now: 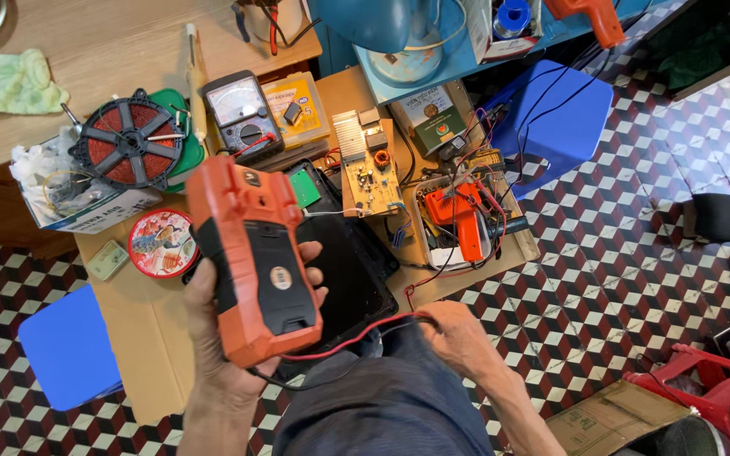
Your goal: The person works at a cluttered workbench, using a multimeter to test points on a green circuit board and a black induction cooktop. They repeatedly plug and unplug a power cord, reposition the cooktop, and probe various components on the board.
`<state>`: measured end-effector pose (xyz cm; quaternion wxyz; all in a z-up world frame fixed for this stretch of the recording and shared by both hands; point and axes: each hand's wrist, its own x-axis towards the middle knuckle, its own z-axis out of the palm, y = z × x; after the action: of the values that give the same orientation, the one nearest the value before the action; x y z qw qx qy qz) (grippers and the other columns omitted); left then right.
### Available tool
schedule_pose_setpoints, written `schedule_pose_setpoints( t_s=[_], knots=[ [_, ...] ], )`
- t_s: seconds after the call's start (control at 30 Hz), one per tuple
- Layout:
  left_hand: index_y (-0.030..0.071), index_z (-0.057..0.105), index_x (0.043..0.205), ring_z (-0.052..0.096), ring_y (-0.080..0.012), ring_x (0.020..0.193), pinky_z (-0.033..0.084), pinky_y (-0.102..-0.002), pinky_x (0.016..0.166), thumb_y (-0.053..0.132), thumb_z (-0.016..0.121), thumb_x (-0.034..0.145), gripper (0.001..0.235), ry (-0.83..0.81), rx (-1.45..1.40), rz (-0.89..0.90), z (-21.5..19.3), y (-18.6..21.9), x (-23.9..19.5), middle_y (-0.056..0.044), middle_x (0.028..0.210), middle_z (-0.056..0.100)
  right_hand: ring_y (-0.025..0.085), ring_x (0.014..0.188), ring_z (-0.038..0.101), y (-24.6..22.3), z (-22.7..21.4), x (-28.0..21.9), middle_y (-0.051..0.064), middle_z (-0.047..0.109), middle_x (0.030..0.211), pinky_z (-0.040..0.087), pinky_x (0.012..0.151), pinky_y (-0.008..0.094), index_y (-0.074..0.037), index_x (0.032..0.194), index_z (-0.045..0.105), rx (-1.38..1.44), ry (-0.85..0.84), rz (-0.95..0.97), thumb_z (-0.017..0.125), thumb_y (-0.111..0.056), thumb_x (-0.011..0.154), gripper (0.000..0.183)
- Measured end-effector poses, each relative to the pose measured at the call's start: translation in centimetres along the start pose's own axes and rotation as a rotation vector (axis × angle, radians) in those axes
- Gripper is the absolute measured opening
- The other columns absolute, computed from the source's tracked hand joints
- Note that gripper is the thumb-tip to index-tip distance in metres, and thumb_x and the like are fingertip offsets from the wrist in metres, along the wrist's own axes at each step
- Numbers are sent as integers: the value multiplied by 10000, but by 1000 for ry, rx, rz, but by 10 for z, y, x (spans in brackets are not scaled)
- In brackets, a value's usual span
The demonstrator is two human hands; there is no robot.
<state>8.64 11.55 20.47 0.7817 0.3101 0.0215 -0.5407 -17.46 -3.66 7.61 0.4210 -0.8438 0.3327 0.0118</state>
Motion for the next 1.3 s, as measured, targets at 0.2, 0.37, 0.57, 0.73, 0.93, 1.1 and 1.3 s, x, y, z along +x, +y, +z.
schedule_pose_setpoints(
  t_s=[0.2,0.37,0.57,0.73,0.93,1.1,1.3],
  knots=[
    [-56,455,1474,716,-291,987,620,-456,872,627,743,753,1035,-99,371,-66,-1,-14,6,-238,1254,649,297,623,694,-2,-61,-4,125,721,715,543,633,448,-67,1083,657,7,120,486,414,-312,1040,347],
    [73,451,1431,712,-196,942,608,-360,824,565,746,712,920,-218,536,-278,21,-89,24,-121,1191,688,329,489,617,-48,-78,8,155,621,532,485,542,465,-44,907,608,-375,226,382,434,-361,1081,401],
    [137,476,1489,670,-157,1004,595,-340,835,560,701,793,845,-101,343,-352,29,-129,37,-56,1170,624,309,457,630,-65,-98,-15,97,607,527,484,455,449,-50,948,591,-399,221,-44,507,-247,1002,221],
    [62,475,1420,702,-179,1087,578,-392,877,529,678,797,805,-133,111,-217,54,-138,37,-104,1283,688,310,507,625,-35,-99,-33,119,611,567,495,497,449,-52,1029,590,-374,89,-133,578,-254,984,207],
    [-58,511,1378,659,-269,973,477,-521,1106,513,741,869,798,-156,-33,100,78,-115,-8,-187,1154,658,226,732,656,58,-119,-19,80,693,801,559,698,381,-84,922,691,-363,578,-251,660,-146,983,92],
    [-55,495,1390,621,-292,999,406,-596,1172,503,786,889,805,-242,-59,425,63,-60,-61,-191,1137,620,271,837,655,129,-171,-6,114,699,924,518,785,425,-32,993,700,-260,900,-60,642,-201,1041,185],
    [-53,428,1364,592,-272,1059,466,-468,991,559,764,933,821,48,29,733,33,-27,-133,-151,1152,565,342,750,678,121,-213,-12,157,710,768,504,772,465,-33,885,720,-452,610,291,447,-416,1178,554]
  ],
)
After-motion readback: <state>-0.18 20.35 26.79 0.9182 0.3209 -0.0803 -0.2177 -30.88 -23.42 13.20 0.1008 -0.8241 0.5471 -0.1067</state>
